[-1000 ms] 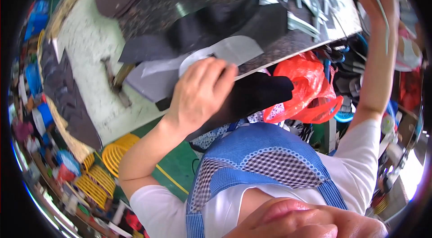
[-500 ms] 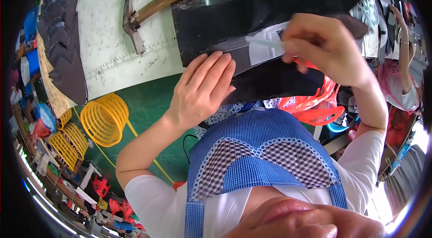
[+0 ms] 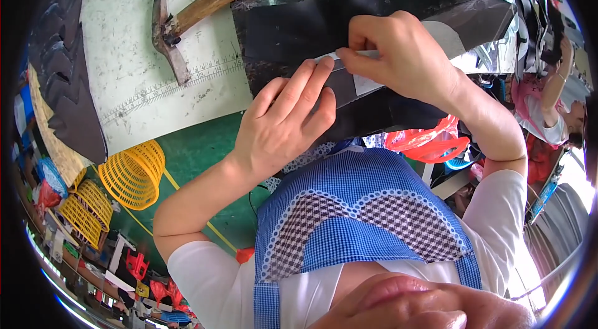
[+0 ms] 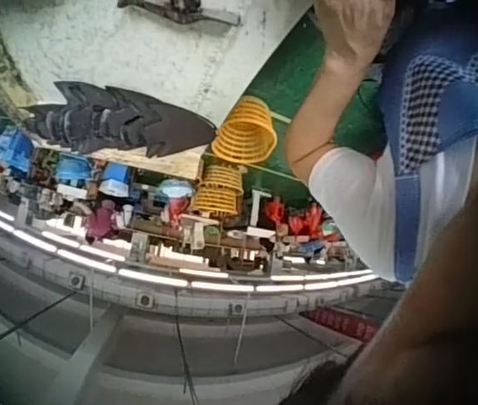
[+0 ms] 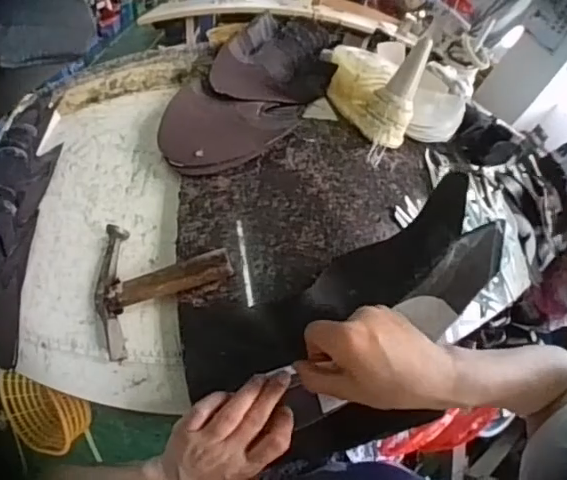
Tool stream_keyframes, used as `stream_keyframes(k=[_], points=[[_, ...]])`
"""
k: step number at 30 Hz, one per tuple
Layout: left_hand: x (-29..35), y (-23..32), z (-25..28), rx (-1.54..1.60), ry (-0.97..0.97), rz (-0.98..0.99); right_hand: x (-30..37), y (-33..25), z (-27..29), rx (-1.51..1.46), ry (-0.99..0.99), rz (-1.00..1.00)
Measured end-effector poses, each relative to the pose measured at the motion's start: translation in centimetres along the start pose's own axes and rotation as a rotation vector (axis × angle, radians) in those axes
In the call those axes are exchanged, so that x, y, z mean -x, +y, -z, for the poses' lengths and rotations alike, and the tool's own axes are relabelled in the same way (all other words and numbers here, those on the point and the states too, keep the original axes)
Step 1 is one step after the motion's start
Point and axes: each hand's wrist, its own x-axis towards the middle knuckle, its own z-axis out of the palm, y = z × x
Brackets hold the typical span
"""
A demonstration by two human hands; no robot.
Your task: Assembling shoe upper components by applying adhesive strips and folding edges.
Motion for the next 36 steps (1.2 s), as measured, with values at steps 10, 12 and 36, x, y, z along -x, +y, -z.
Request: stream_keyframes(k=[10, 12, 36], points=[[-4.1, 0.3, 1.5, -0.038, -0.202, 0.011, 2.6, 2.6, 4.9, -0.148, 0.024, -0.311], [-6.4, 1.1, 3.1, -0.025, -0.362, 0.077, 2.2, 3.1, 4.3, 0.059, 0.085, -0.238], [-11.1, 2.1, 2.0, -0.309, -0.457, -0.271, 6.6, 9.1, 5.1, -0.184, 0.223, -0.221]])
